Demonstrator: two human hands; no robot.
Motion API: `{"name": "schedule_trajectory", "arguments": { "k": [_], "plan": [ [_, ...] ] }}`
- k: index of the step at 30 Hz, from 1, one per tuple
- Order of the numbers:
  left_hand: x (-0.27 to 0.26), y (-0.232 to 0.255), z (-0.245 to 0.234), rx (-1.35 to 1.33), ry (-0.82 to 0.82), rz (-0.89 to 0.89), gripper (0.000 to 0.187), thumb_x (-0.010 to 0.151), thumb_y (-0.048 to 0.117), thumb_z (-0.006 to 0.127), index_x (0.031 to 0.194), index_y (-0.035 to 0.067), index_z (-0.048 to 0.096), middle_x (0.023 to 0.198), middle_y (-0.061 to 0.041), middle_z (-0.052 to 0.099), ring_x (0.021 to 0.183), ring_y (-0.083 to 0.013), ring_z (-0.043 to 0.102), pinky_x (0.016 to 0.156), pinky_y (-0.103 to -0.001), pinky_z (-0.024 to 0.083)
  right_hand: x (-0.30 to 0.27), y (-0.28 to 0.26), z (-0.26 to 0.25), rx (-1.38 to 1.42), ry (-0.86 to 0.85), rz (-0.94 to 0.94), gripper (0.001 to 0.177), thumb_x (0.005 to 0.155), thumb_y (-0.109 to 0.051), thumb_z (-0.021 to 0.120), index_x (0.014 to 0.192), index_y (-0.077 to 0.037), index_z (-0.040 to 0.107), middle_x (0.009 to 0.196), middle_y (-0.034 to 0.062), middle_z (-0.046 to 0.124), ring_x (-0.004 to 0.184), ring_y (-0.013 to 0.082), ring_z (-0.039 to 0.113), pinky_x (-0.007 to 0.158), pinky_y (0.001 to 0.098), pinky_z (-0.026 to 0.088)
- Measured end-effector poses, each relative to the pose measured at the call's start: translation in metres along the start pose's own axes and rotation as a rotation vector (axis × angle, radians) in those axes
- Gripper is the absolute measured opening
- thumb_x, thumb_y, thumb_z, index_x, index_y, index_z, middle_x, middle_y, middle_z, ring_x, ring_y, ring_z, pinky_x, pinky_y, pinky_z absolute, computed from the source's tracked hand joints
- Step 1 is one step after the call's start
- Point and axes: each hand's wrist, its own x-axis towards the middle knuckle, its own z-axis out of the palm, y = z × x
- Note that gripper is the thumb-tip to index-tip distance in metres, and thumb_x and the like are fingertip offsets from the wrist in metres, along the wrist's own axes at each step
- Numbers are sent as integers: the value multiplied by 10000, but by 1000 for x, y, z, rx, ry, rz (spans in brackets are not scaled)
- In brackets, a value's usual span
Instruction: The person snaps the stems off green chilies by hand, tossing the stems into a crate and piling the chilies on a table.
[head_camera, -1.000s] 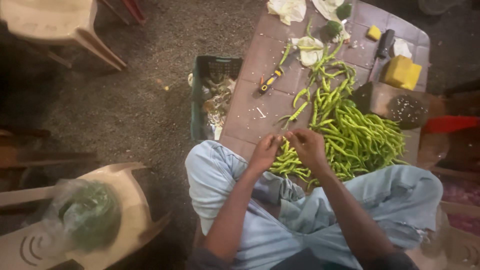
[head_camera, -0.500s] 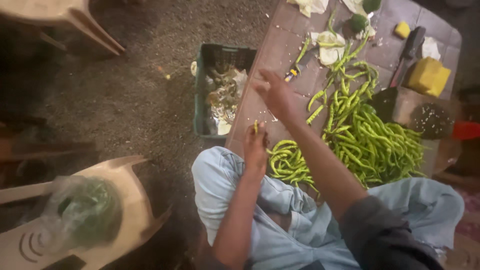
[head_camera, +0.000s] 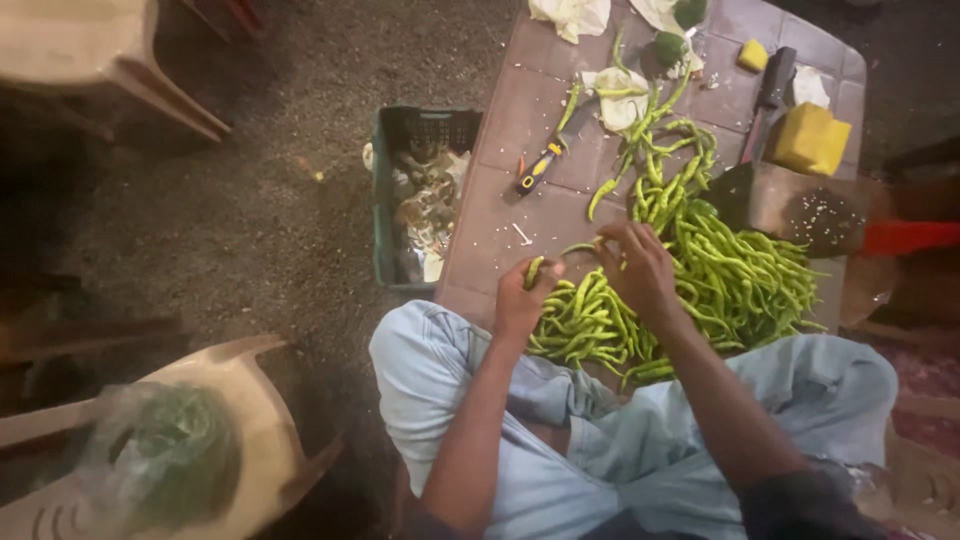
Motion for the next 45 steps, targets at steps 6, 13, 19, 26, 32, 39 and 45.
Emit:
{"name": "schedule_trajectory", "arguments": {
  "k": [6,13,19,26,32,39,45],
  "plan": [
    [-22,34,3,251,-162,437,348,882,295,798,1079,26,696,955,-110,664,855,-215,634,736,-380,504,-22,-36,-11,452,-78,257,215,991,-176,642,1152,-34,662,921,59,746,789,119,719,699,282,564],
    [-44,35,1,305,-334,188,333,992,350,682,942,21,670,768,-97,588,703,-186,563,637,-380,466,-43,0,-27,325,-185,289,311,988,-269,723,874,21,732,696,114,633,640,150,537,563,332,433],
    [-30,-2,21,-254,-306,-318,405,1052,411,603,768,125,560,650,53,458,559,-68,407,505,-287,325,-20,-9,5,271,93,235,263,942,-242,759,880,12,728,702,87,656,603,142,594,566,304,469],
    [-26,-19,0,-676,-156,-453,397,1084,390,615,787,160,484,646,72,433,517,-50,391,463,-252,331,90,-7,62,268,117,372,348,1092,-195,747,874,67,682,689,132,553,659,135,460,612,331,369],
    [-11,-13,27,-261,-119,-393,360,978,312,625,1212,39,641,874,-46,694,706,-127,643,620,-283,516,173,-31,105,681,-250,-17,386,929,-113,752,1284,-11,638,1106,64,730,962,109,701,834,271,589],
    [-5,-27,38,-68,-359,-385,738,1006,446,623,1570,48,362,1625,-166,405,1497,-239,379,1208,-358,295,166,86,127,35,85,97,316,923,-157,826,1179,-13,709,1138,155,703,1012,303,709,864,412,553],
    [-8,-30,37,-183,-436,-170,612,1040,412,581,1521,37,528,1624,-110,475,1535,-208,371,1240,-341,282,167,141,147,-79,46,311,208,929,-216,811,1089,-90,767,979,125,755,888,302,739,831,403,578]
  ]
}}
